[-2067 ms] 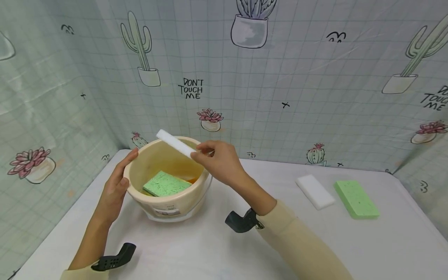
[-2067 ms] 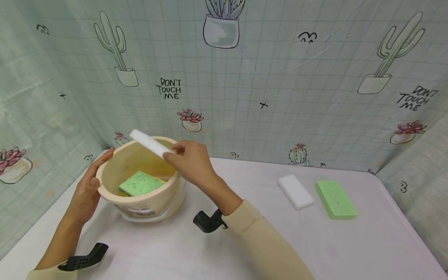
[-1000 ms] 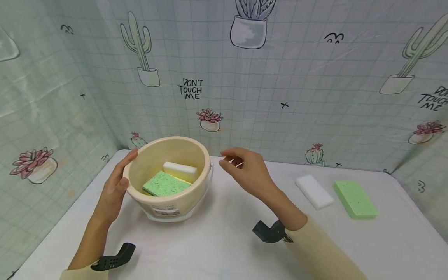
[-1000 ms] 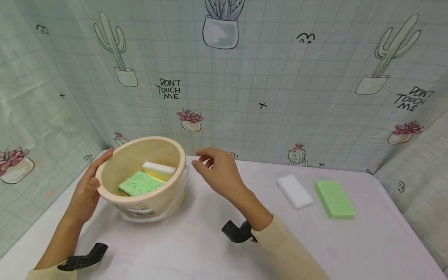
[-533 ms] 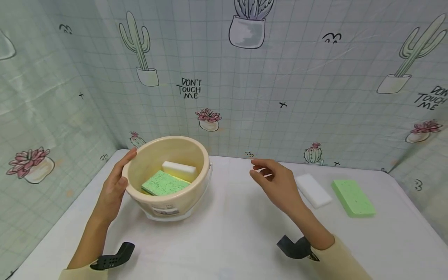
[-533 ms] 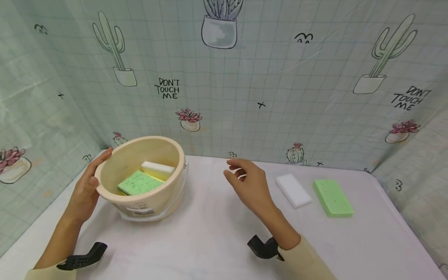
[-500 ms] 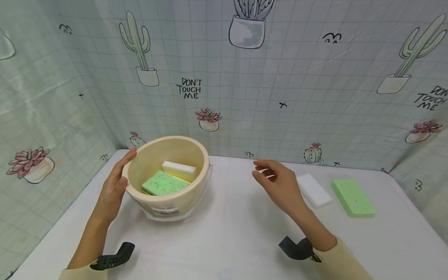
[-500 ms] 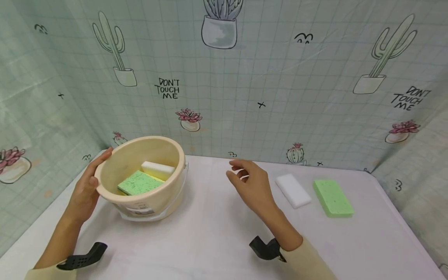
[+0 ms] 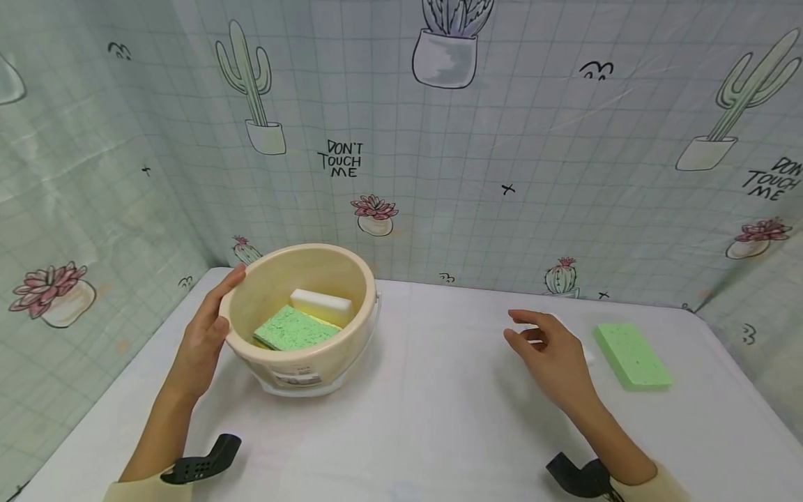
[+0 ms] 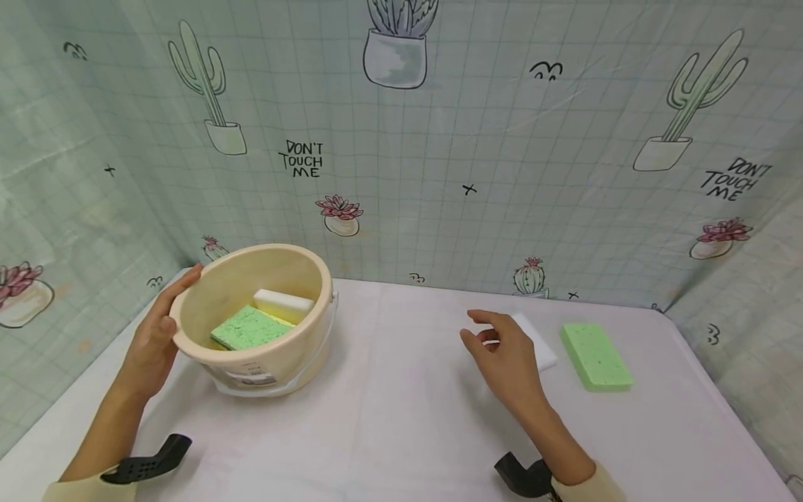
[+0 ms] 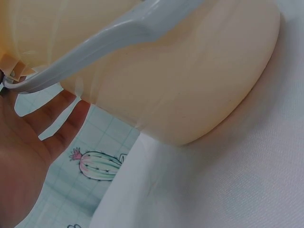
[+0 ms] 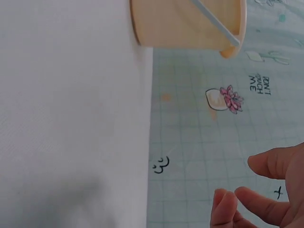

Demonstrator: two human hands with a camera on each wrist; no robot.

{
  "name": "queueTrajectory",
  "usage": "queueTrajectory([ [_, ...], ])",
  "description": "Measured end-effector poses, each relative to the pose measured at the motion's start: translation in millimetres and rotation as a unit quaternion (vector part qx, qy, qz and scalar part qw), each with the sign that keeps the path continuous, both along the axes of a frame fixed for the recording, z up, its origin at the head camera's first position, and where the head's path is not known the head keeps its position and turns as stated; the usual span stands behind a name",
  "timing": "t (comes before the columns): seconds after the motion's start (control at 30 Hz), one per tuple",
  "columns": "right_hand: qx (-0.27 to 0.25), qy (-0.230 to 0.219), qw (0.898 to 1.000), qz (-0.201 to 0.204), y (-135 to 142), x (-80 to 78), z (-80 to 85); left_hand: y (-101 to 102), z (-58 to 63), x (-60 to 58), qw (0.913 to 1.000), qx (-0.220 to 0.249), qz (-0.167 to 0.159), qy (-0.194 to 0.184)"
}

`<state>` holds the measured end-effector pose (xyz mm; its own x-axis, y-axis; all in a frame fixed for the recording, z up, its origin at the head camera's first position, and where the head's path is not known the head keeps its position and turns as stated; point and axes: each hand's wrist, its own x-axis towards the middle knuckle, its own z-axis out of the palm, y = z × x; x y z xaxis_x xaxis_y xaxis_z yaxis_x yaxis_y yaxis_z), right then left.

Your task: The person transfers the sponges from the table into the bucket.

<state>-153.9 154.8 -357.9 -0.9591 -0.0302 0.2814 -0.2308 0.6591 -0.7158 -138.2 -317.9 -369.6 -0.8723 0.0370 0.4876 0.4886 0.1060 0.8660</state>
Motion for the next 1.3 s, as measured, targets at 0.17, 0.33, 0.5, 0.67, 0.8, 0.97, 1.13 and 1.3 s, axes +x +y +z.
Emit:
queueTrajectory([
  [0.17,0.006,-0.024,1.0,-0.019,17,3.4,-10.0,-1,-0.3,-0.4,1.0,-0.006,0.0,0.0],
  [0.33,0.004,-0.059,0.998,-0.036,33,3.8,-16.6,0,0.3,0.3,0.9999,-0.007,0.008,-0.008],
  [0.5,0.007,-0.068,0.996,-0.053,48,4.3,-25.2,1,1.2,0.9,0.9999,-0.007,0.01,-0.008],
  [0.67,0.018,-0.066,0.995,-0.068,60,5.7,-32.6,0,0.9,0.2,1.0,-0.006,0.003,-0.003],
  [0.8,0.014,-0.079,0.993,-0.082,66,5.9,-38.6,0,1.1,1.1,1.0,-0.003,-0.004,0.003],
  [0.97,0.001,-0.086,0.992,-0.096,71,4.2,-43.1,0,2.5,2.4,1.0,0.006,-0.004,-0.002],
  [1.13,-0.011,-0.109,0.987,-0.116,74,2.7,-48.1,0,3.1,2.9,0.9999,-0.008,-0.001,-0.012],
  [1.3,-0.011,-0.106,0.988,-0.11,76,1.9,-54.3,1,4.3,2.5,0.9998,-0.008,0.0,-0.017],
])
